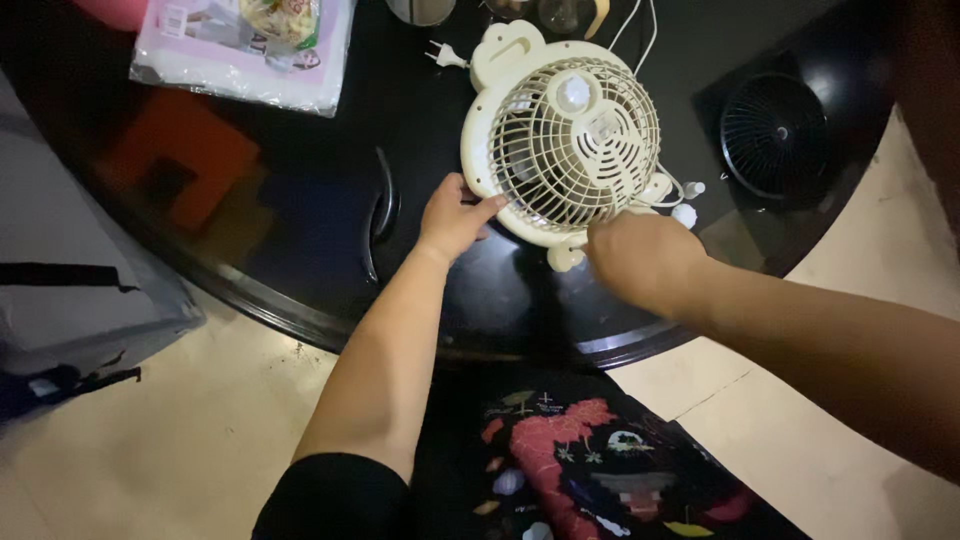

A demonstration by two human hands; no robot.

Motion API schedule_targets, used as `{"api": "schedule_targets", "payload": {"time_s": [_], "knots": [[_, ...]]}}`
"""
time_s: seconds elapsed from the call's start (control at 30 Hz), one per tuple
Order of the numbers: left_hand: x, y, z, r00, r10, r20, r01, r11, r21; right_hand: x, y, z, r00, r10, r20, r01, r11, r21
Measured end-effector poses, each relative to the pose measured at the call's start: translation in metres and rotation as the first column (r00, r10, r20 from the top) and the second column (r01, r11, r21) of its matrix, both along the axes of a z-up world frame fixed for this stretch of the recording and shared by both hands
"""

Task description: The person uses a screwdriver to remove screws from the back of a small white electric fan, detaches the rear grille, and then reattaches it by inserting and tightening the screws. The fan is handled and rotated during the process.

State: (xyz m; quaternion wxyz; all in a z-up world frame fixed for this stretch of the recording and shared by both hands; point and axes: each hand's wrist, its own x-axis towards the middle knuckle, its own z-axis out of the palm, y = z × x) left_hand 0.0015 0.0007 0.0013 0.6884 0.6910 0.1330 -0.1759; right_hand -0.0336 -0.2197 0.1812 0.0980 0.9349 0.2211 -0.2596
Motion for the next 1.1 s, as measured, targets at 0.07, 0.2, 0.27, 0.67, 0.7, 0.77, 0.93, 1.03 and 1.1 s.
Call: {"api": "schedule_targets", "payload": {"time_s": [0.07, 0.2, 0.27, 0.67, 0.7, 0.77, 0.93, 1.03, 1.1], "knots": [[0.0, 0.001, -0.002, 1.0, -0.002, 0.007, 0.002, 1.0, 0.0, -0.001, -0.006, 0.006, 0.955, 0.293, 0.036, -0.292, 0.956, -0.024], [-0.002, 0.001, -0.003, 1.0, 0.004, 0.003, -0.003, 1.0, -0.018, 0.002, -0.014, 0.002, 0.912, 0.399, -0.098, -0.405, 0.913, -0.044], [-0.001, 0.002, 0.0, 1.0, -0.001, -0.017, 0.001, 1.0, -0.009, 0.007, -0.012, -0.005, 0.951, 0.29, -0.105, -0.296, 0.954, -0.047], [0.002, 0.004, 0.009, 0.999, -0.019, -0.034, 0.02, 1.0, 0.016, 0.004, 0.002, 0.001, 0.987, -0.148, -0.065, 0.147, 0.989, -0.014], [0.0, 0.003, 0.008, 0.999, -0.024, -0.043, 0.024, 1.0, 0.006, 0.002, 0.002, 0.003, 0.979, -0.19, -0.073, 0.189, 0.982, -0.01], [-0.001, 0.004, 0.007, 0.999, -0.023, -0.046, 0.024, 1.0, 0.009, 0.0, 0.004, 0.005, 0.975, -0.218, -0.04, 0.218, 0.976, 0.004], [0.0, 0.004, 0.011, 0.998, -0.032, -0.054, 0.033, 0.999, 0.025, -0.007, 0.003, 0.005, 0.987, -0.163, 0.003, 0.163, 0.986, -0.041], [0.001, 0.002, 0.01, 0.997, -0.046, -0.064, 0.046, 0.999, -0.004, -0.015, -0.004, -0.001, 0.951, -0.285, 0.119, 0.275, 0.957, 0.094], [-0.001, 0.003, 0.01, 0.996, -0.043, -0.074, 0.04, 0.998, -0.051, -0.023, -0.008, -0.004, 0.96, -0.219, 0.173, 0.207, 0.975, 0.085]]}}
